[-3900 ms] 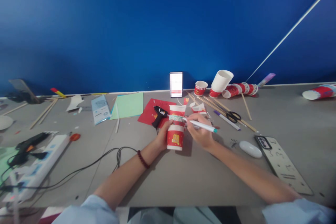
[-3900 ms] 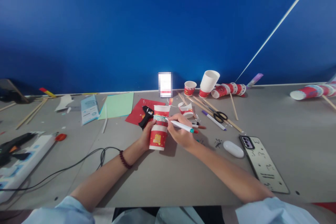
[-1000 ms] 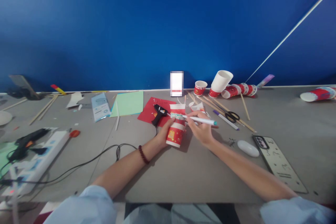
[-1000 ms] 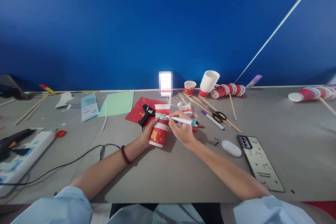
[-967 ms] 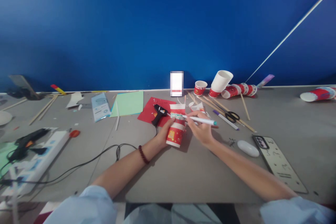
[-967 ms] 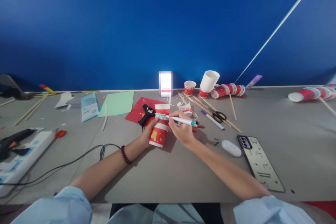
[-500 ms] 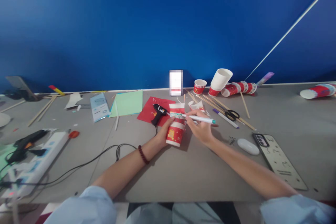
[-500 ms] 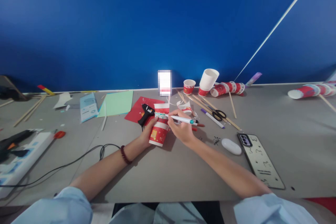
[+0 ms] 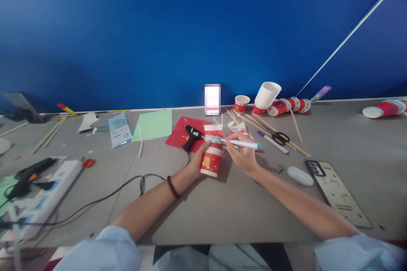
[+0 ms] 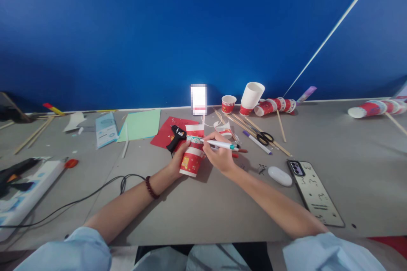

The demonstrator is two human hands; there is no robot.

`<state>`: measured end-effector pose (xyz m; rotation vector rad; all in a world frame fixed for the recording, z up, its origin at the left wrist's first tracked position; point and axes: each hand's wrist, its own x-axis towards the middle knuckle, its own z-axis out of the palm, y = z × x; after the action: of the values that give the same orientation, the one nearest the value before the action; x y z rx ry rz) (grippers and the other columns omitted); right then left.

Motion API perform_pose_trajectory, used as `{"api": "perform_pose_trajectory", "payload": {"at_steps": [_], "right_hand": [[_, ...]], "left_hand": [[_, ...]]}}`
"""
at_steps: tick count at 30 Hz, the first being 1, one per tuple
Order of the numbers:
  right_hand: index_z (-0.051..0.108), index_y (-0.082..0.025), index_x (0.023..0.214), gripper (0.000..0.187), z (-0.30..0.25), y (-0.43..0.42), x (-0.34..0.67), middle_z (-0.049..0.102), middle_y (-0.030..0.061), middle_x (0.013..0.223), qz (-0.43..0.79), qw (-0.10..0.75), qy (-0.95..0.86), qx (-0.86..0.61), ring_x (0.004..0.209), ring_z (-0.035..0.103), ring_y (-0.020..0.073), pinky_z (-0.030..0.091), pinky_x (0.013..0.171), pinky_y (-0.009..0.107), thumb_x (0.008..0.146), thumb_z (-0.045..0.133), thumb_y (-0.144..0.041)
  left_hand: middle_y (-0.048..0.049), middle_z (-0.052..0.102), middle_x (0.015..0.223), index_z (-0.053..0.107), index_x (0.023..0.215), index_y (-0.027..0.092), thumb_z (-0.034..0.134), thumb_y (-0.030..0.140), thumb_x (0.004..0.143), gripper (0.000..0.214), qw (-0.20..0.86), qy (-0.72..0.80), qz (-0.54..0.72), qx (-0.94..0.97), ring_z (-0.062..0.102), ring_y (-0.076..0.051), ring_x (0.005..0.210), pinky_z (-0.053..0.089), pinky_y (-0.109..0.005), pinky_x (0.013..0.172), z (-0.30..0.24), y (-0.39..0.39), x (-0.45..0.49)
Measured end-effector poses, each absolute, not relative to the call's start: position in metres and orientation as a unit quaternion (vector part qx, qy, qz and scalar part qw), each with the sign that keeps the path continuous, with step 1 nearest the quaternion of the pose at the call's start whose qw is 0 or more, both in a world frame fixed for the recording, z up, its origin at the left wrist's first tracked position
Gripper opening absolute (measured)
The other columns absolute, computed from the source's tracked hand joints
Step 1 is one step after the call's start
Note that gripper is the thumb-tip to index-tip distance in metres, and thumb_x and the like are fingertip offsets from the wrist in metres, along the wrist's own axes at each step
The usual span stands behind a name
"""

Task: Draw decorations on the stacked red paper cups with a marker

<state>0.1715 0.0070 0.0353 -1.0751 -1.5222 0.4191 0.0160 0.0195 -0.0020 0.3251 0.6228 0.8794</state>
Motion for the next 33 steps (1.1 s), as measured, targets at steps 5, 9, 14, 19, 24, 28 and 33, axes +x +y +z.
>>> {"api": "perform_pose_trajectory", "payload": {"at_steps": [5,9,14,19,24,28,33], "right_hand": [[0.060,-0.022,0.074,0.006,0.0318,0.0073,0.1717,0.065,-0.0004,0.067,0.205,0.572,-0.644,-0.464,0.063,0.062,0.0160,0.048,0.060,0.028,0.079,0.058,-0.019],[0.059,-0.023,0.074,0.007,0.0310,0.0071,0.1720,0.064,-0.0007,0.065,0.209,0.572,-0.645,-0.461,0.064,0.063,0.0167,0.048,0.061,0.028,0.078,0.058,-0.018],[0.059,-0.022,0.074,0.007,0.0306,0.0077,0.1732,0.063,-0.0014,0.065,0.210,0.576,-0.648,-0.452,0.059,0.061,0.0149,0.047,0.059,0.028,0.079,0.058,-0.018],[0.060,-0.022,0.074,0.007,0.0301,0.0079,0.1729,0.063,-0.0013,0.066,0.218,0.606,-0.628,-0.437,0.060,0.060,0.0146,0.048,0.059,0.027,0.081,0.058,-0.019],[0.060,-0.022,0.077,0.005,0.0304,0.0058,0.1714,0.067,0.0007,0.071,0.234,0.602,-0.627,-0.435,0.065,0.065,0.0163,0.051,0.063,0.030,0.082,0.058,-0.020],[0.060,-0.023,0.078,0.004,0.0304,0.0046,0.1715,0.066,0.0011,0.069,0.232,0.587,-0.637,-0.443,0.069,0.067,0.0189,0.053,0.065,0.032,0.082,0.059,-0.022],[0.059,-0.023,0.078,0.004,0.0311,0.0038,0.1709,0.065,0.0011,0.068,0.230,0.582,-0.640,-0.446,0.072,0.069,0.0198,0.054,0.064,0.031,0.082,0.059,-0.023]], "left_hand": [[-0.0098,0.074,0.084,0.063,0.105,0.009,0.062,0.032,0.086,0.030,0.845,0.291,0.425,0.144,0.071,-0.019,0.068,0.057,-0.028,0.067,-0.0002,0.0195,0.0166],[-0.0098,0.074,0.084,0.063,0.105,0.009,0.063,0.034,0.085,0.032,0.853,0.277,0.416,0.151,0.071,-0.018,0.068,0.057,-0.028,0.068,-0.0018,0.0204,0.0161],[-0.0100,0.074,0.084,0.063,0.106,0.009,0.063,0.034,0.085,0.033,0.852,0.272,0.420,0.151,0.071,-0.019,0.069,0.057,-0.029,0.070,-0.0005,0.0200,0.0161],[-0.0107,0.074,0.085,0.063,0.105,0.008,0.061,0.034,0.085,0.032,0.847,0.275,0.430,0.146,0.071,-0.019,0.070,0.058,-0.032,0.072,0.0016,0.0189,0.0164],[-0.0112,0.074,0.089,0.063,0.109,0.009,0.062,0.036,0.085,0.036,0.843,0.252,0.444,0.169,0.071,-0.020,0.071,0.057,-0.032,0.072,0.0000,0.0199,0.0170],[-0.0116,0.074,0.091,0.062,0.112,0.009,0.063,0.036,0.084,0.039,0.843,0.248,0.446,0.169,0.071,-0.021,0.074,0.057,-0.033,0.074,-0.0010,0.0201,0.0174],[-0.0106,0.074,0.090,0.061,0.116,0.010,0.062,0.035,0.085,0.040,0.843,0.253,0.445,0.164,0.071,-0.021,0.074,0.056,-0.032,0.074,-0.0045,0.0204,0.0164]]}}
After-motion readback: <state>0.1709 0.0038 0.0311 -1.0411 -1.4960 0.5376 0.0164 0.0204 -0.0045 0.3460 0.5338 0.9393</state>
